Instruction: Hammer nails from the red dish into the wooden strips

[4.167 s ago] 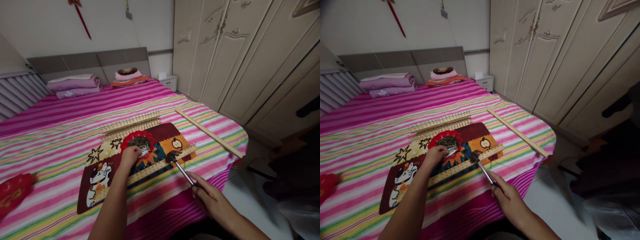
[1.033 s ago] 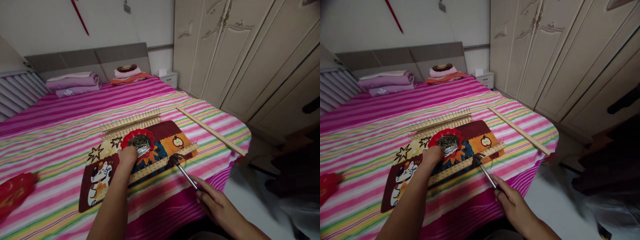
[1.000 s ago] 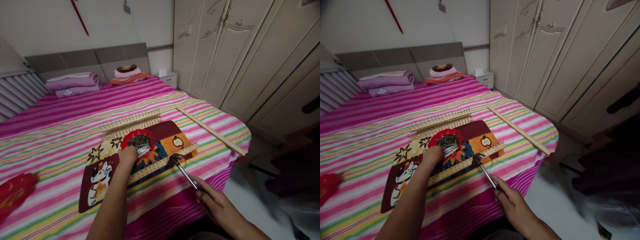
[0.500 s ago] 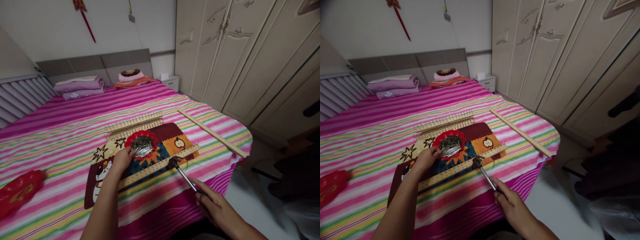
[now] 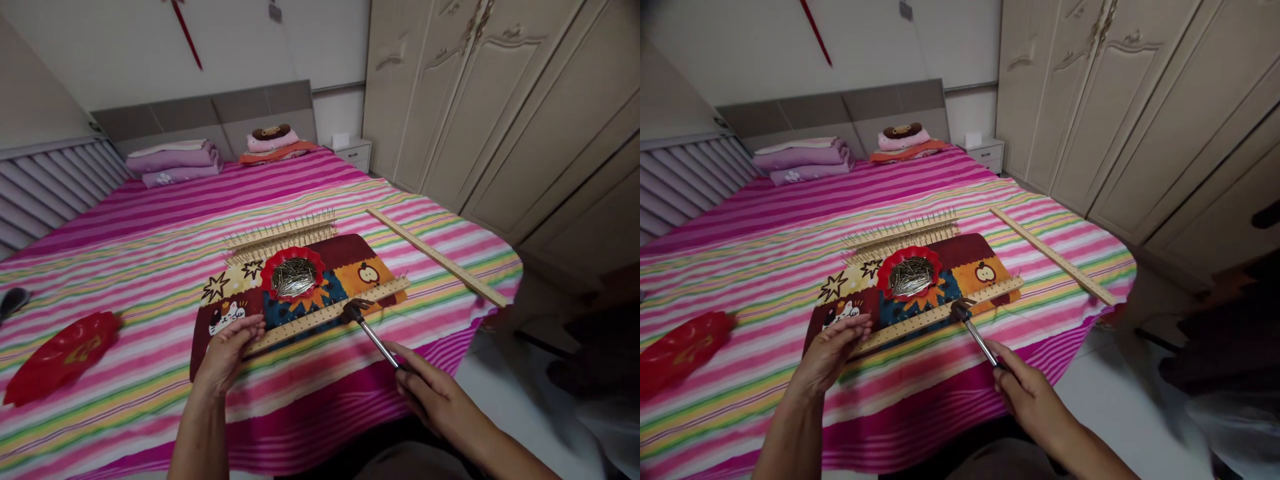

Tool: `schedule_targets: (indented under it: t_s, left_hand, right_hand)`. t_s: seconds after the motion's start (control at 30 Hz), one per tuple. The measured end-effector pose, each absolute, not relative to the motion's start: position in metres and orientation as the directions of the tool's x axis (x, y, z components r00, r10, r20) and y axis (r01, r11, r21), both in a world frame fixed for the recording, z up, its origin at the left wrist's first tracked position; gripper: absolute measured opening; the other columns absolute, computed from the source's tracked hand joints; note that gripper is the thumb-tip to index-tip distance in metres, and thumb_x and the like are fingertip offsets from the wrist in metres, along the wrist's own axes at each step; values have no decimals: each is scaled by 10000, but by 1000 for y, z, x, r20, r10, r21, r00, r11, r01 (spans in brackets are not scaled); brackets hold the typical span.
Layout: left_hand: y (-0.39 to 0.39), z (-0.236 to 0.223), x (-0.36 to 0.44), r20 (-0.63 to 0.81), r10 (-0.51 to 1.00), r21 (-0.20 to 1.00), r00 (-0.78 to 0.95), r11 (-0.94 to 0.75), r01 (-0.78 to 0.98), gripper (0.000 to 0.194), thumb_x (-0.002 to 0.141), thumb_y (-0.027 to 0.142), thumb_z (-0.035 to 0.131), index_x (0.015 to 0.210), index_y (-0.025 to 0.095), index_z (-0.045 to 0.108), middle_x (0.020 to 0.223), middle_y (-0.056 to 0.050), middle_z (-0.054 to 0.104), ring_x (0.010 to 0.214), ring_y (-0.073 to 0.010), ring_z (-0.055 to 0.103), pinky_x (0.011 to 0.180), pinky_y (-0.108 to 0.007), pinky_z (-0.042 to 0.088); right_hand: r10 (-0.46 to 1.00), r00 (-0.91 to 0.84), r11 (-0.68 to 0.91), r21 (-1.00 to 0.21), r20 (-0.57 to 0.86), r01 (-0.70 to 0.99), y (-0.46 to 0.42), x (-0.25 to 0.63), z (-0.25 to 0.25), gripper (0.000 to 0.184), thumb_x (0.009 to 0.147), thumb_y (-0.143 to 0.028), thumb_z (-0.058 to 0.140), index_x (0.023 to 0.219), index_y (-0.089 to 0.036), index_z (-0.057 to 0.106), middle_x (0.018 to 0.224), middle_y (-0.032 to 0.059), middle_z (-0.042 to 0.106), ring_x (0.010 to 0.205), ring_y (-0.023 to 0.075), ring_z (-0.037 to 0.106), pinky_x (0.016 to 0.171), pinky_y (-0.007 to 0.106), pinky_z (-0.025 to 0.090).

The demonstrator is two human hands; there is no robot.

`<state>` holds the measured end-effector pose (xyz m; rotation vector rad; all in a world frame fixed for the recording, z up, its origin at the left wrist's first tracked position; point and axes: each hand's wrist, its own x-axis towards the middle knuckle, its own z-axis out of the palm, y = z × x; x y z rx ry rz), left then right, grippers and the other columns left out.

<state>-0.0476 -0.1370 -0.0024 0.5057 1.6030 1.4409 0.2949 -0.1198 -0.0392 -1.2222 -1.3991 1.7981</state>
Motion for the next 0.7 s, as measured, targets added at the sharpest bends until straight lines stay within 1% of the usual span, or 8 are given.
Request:
schedule_targets:
  t_s: [0.1, 0.23, 0.33, 0.47, 0.57, 0.63, 0.7]
  left_hand:
    - [-146, -6, -48, -352, 769, 934, -534, 254, -251, 453, 385, 294, 854, 797, 148, 734, 759, -55, 726, 705, -153, 661, 706, -274, 542]
    - [-146, -17, -44, -291, 726, 957, -624, 229, -180, 458, 387, 388, 851, 759, 148, 735, 678, -26, 702, 593, -109, 601, 607, -235, 512]
    - [-142, -31, -38, -241, 720, 969, -651, 210, -126, 444, 413, 419, 832, 756, 154, 737, 671, -19, 693, 581, -104, 579, 579, -231, 491]
    - [-134, -43, -30, -206, 724, 971, -658, 233, -46, 451, 474, 461, 787, 800, 155, 736, 613, -9, 663, 530, -95, 538, 534, -229, 457]
    - [-130, -44, -26, -187, 716, 970, -673, 244, -9, 456, 471, 482, 769, 788, 156, 734, 656, -30, 681, 576, -121, 568, 511, -229, 442]
    - [-129, -44, -25, -191, 706, 971, -682, 239, -25, 452, 460, 477, 772, 778, 158, 733, 708, -46, 700, 615, -135, 591, 513, -227, 445]
    - [-128, -44, -25, -192, 695, 973, -693, 226, -43, 451, 466, 471, 771, 787, 157, 732, 737, -49, 707, 615, -131, 593, 522, -227, 450]
  right_hand:
    - [839, -431, -313, -943, -332, 117, -122, 293, -33, 661, 825, -483, 535, 1411, -193, 435, 550, -83, 324, 455, 94, 282, 433, 196, 244]
    - [849, -399, -326, -937, -347, 122, -124, 289, -25, 656, 830, -478, 528, 1409, -182, 439, 542, -85, 336, 417, 83, 281, 390, 191, 210]
    - [839, -420, -321, -938, -345, 129, -125, 288, -23, 676, 822, -482, 535, 1414, -172, 431, 543, -80, 365, 413, 83, 290, 376, 191, 205]
    - [838, -415, -328, -935, -354, 136, -124, 289, -26, 682, 813, -492, 542, 1408, -174, 440, 563, -73, 372, 440, 86, 296, 387, 190, 225]
    - [831, -419, -328, -931, -365, 160, -123, 290, -30, 708, 797, -517, 546, 1412, -184, 435, 570, -70, 375, 447, 90, 306, 396, 196, 229]
    - [830, -421, -323, -930, -366, 172, -122, 291, -33, 718, 796, -533, 538, 1415, -185, 430, 560, -74, 362, 440, 91, 303, 399, 200, 232]
    - [825, -427, -326, -928, -372, 179, -121, 291, -34, 733, 793, -546, 536, 1420, -183, 422, 546, -82, 338, 431, 91, 288, 396, 200, 223]
